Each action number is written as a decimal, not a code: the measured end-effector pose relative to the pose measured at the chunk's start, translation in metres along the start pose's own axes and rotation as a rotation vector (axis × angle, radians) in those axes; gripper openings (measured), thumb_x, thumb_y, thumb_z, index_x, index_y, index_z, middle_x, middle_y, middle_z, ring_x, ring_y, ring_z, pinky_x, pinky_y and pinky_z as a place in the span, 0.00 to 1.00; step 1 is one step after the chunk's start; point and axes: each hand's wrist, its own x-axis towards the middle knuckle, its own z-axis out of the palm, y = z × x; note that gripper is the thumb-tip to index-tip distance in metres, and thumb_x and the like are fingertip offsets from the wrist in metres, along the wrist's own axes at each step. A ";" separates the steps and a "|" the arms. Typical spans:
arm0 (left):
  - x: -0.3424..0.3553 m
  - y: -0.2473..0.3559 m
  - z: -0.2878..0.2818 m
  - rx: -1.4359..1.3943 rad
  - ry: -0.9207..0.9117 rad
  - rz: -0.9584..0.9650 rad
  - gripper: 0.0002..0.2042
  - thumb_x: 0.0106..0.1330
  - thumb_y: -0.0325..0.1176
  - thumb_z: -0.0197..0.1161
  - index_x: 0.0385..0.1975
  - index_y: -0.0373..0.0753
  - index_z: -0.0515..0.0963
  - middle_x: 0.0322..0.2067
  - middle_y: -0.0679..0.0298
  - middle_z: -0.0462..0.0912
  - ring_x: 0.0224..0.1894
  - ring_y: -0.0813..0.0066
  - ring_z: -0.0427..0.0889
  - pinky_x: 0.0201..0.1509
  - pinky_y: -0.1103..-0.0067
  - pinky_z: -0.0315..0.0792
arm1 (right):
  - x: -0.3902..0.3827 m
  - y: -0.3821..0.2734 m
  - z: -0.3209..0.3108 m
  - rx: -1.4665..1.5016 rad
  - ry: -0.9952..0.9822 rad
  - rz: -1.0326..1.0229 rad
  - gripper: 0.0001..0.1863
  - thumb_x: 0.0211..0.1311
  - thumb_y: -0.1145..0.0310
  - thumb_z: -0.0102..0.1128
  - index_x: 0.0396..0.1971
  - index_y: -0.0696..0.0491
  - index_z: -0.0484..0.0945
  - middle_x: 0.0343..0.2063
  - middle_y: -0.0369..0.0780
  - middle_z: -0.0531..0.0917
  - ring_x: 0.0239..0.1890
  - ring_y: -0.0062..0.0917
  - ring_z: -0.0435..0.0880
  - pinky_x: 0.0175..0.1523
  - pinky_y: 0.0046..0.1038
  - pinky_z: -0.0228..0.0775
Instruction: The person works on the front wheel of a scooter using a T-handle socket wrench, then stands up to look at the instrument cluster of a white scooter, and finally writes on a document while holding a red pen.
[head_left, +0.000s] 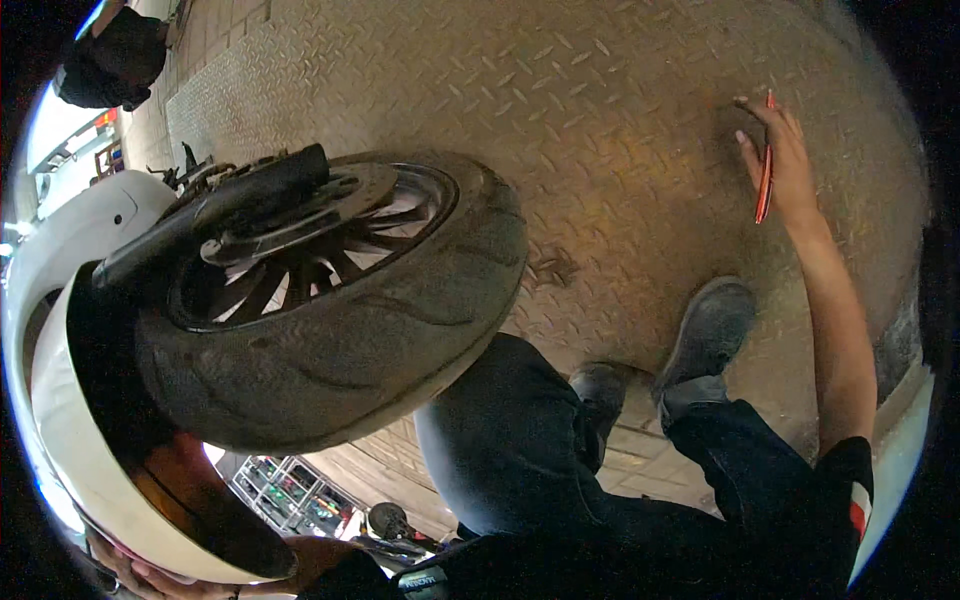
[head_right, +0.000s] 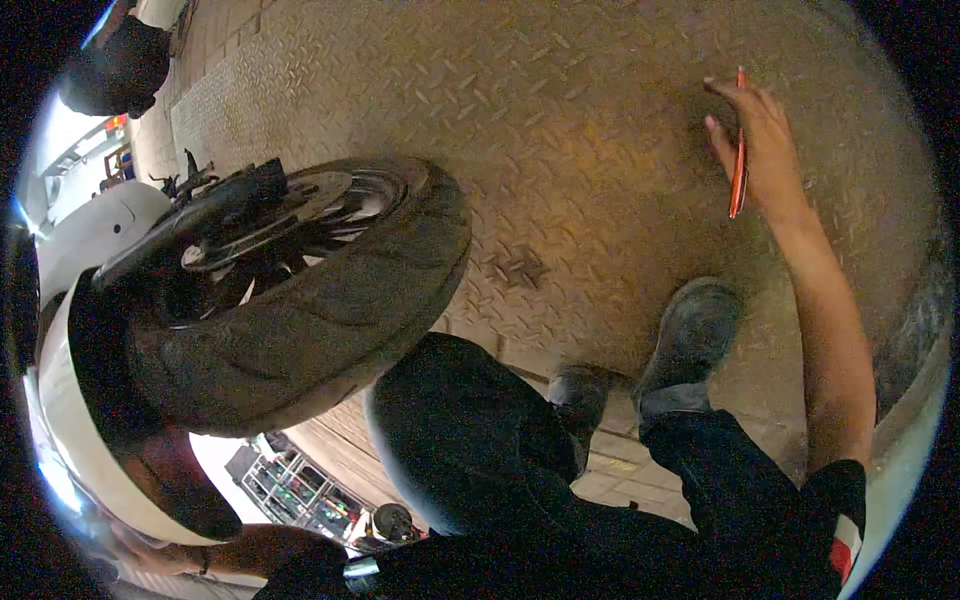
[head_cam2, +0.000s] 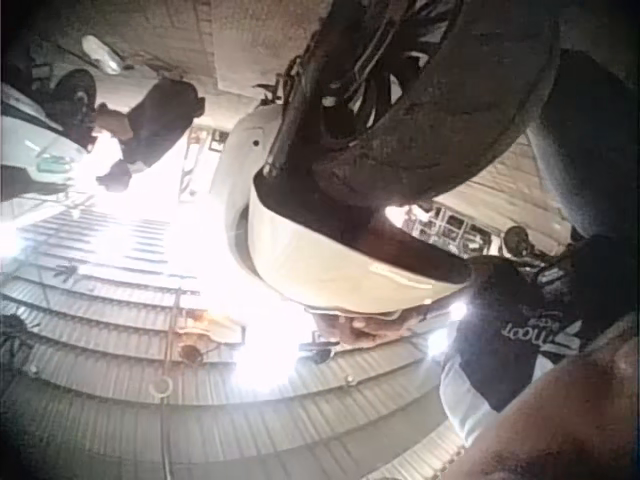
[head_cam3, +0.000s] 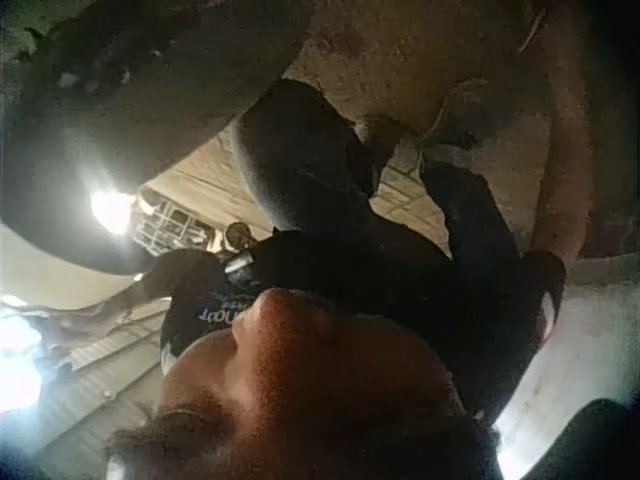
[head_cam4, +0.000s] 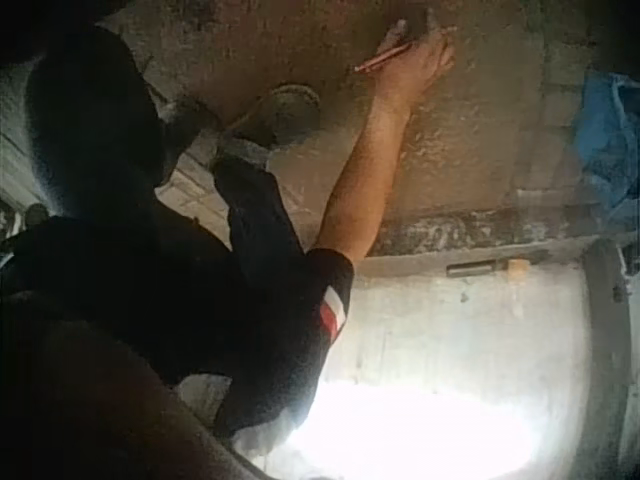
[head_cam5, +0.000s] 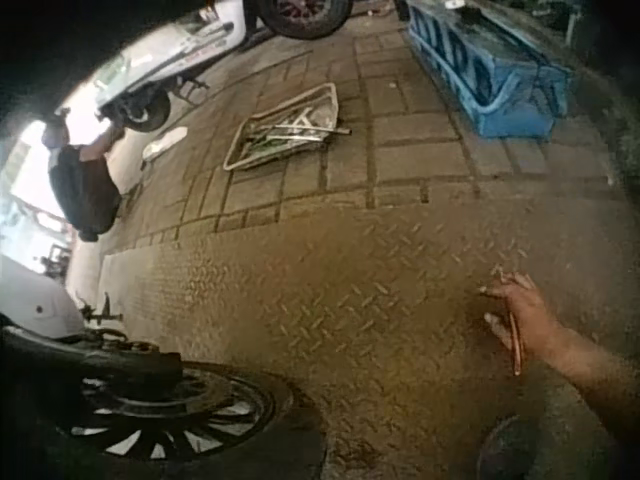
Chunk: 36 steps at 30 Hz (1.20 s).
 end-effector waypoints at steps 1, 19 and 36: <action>0.005 0.004 0.001 -0.014 -0.008 0.005 0.20 0.66 0.41 0.53 0.53 0.33 0.72 0.53 0.47 0.73 0.52 0.57 0.75 0.62 0.65 0.63 | -0.004 -0.003 0.002 0.003 0.036 0.027 0.22 0.56 0.72 0.62 0.52 0.48 0.73 0.45 0.44 0.79 0.52 0.42 0.73 0.58 0.37 0.63; 0.012 0.042 0.037 -0.148 -0.038 0.014 0.20 0.66 0.40 0.53 0.51 0.33 0.72 0.53 0.46 0.71 0.55 0.55 0.72 0.64 0.63 0.60 | -0.089 -0.067 0.019 0.091 -0.448 -0.250 0.23 0.46 0.72 0.63 0.47 0.47 0.76 0.51 0.36 0.77 0.51 0.36 0.73 0.56 0.40 0.63; 0.018 0.090 0.033 -0.253 -0.083 -0.021 0.19 0.66 0.40 0.53 0.50 0.33 0.72 0.54 0.44 0.70 0.57 0.53 0.69 0.65 0.61 0.57 | -0.077 -0.079 0.015 0.161 -0.623 -0.312 0.25 0.47 0.71 0.65 0.50 0.46 0.75 0.53 0.38 0.76 0.53 0.36 0.73 0.57 0.43 0.63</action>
